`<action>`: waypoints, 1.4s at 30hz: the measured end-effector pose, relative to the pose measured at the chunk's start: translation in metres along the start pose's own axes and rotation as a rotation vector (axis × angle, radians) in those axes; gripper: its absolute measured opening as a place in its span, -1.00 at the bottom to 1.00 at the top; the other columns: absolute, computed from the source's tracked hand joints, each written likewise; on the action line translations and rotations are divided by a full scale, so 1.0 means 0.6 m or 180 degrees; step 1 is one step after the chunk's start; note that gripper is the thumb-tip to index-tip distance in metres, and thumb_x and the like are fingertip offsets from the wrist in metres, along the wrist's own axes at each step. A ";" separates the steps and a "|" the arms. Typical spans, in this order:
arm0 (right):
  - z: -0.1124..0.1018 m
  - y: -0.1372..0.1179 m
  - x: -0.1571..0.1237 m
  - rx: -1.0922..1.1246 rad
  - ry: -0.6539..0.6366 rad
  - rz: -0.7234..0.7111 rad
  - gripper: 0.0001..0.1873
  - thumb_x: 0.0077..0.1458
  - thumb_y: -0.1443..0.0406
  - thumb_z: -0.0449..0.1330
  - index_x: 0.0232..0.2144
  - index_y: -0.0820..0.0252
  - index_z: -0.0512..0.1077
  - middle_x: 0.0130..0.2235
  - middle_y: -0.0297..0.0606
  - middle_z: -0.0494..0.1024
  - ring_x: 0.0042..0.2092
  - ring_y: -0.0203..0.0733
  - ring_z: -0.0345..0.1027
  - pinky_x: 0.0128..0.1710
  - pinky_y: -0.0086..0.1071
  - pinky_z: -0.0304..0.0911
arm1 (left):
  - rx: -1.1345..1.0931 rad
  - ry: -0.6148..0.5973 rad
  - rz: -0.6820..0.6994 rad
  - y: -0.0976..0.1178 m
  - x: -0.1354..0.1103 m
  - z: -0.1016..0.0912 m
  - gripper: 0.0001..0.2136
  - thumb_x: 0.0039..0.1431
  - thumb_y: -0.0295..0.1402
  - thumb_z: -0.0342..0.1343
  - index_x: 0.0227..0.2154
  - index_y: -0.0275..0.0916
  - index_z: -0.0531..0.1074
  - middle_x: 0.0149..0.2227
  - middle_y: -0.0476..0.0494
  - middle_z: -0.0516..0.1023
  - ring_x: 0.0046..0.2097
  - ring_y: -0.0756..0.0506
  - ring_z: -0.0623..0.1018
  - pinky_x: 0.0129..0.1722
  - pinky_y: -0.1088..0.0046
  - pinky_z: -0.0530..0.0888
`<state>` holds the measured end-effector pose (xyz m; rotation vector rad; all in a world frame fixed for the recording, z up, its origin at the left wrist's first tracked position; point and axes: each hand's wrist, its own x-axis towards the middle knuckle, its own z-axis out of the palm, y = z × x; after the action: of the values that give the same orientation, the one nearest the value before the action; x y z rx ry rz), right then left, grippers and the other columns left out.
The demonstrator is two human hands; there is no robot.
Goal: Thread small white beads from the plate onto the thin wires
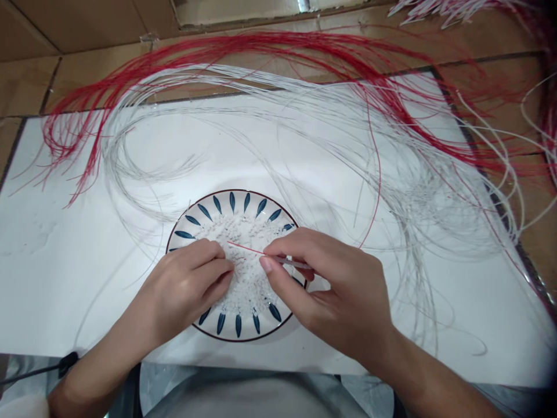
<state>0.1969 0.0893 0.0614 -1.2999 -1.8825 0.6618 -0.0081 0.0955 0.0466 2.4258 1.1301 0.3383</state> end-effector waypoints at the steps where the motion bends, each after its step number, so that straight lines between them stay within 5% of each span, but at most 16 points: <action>1: 0.000 0.000 0.000 -0.0008 -0.0005 0.0015 -0.90 0.12 0.39 0.12 -0.41 0.13 0.40 -0.49 -0.37 0.49 -0.48 -0.32 0.34 -0.50 -0.44 0.21 | -0.0021 0.0068 0.0003 0.001 0.002 -0.001 -0.87 0.18 -0.47 0.02 -0.33 -0.24 0.48 -0.36 -0.10 0.49 -0.29 -0.05 0.51 -0.29 0.43 0.47; 4: 0.001 -0.001 0.000 -0.0016 -0.0011 0.0034 -0.90 0.12 0.38 0.12 -0.41 0.13 0.40 -0.50 -0.37 0.49 -0.49 -0.32 0.33 -0.50 -0.44 0.21 | -0.0287 0.0459 -0.0160 0.010 0.005 -0.009 -0.90 0.13 -0.49 0.08 -0.36 -0.23 0.48 -0.36 -0.08 0.52 -0.33 -0.02 0.52 -0.35 0.50 0.47; 9: 0.001 -0.004 0.000 0.0033 -0.0011 0.0024 -0.90 0.07 0.42 0.14 -0.43 0.14 0.41 -0.50 -0.39 0.49 -0.51 -0.36 0.30 -0.51 -0.46 0.21 | -0.1182 0.1051 -0.1044 0.025 0.003 -0.025 -0.90 0.01 -0.51 0.21 -0.44 -0.17 0.53 -0.40 0.00 0.59 -0.38 0.00 0.55 -0.46 0.56 0.47; 14: 0.002 -0.007 -0.005 0.0271 -0.0003 -0.0060 -0.89 0.08 0.42 0.12 -0.42 0.13 0.40 -0.51 -0.38 0.48 -0.51 -0.34 0.31 -0.52 -0.45 0.23 | -0.2599 0.1165 -0.1755 0.019 -0.004 -0.028 -0.92 -0.05 -0.47 0.29 -0.46 -0.16 0.58 -0.42 -0.02 0.59 -0.45 0.01 0.54 -0.54 0.58 0.49; 20: 0.003 -0.008 -0.008 0.0380 -0.0067 -0.0137 -0.89 0.10 0.41 0.11 -0.41 0.12 0.39 -0.50 -0.37 0.49 -0.51 -0.32 0.32 -0.51 -0.43 0.25 | -0.3278 0.0974 -0.1814 0.012 -0.005 -0.028 -0.90 -0.05 -0.48 0.30 -0.48 -0.11 0.59 -0.45 0.00 0.58 -0.45 0.03 0.52 -0.52 0.60 0.49; 42: 0.003 -0.006 -0.010 0.0292 -0.0130 -0.0241 -0.92 0.10 0.41 0.12 -0.40 0.17 0.39 -0.50 -0.37 0.47 -0.49 -0.35 0.32 -0.54 -0.47 0.18 | -0.3349 0.0874 -0.1659 0.012 -0.002 -0.028 -0.87 -0.04 -0.51 0.29 -0.45 -0.12 0.60 -0.42 -0.02 0.57 -0.39 0.03 0.53 -0.48 0.60 0.46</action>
<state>0.1946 0.0822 0.0614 -1.1596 -1.9014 0.7314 -0.0109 0.0951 0.0646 1.1570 1.2082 0.8424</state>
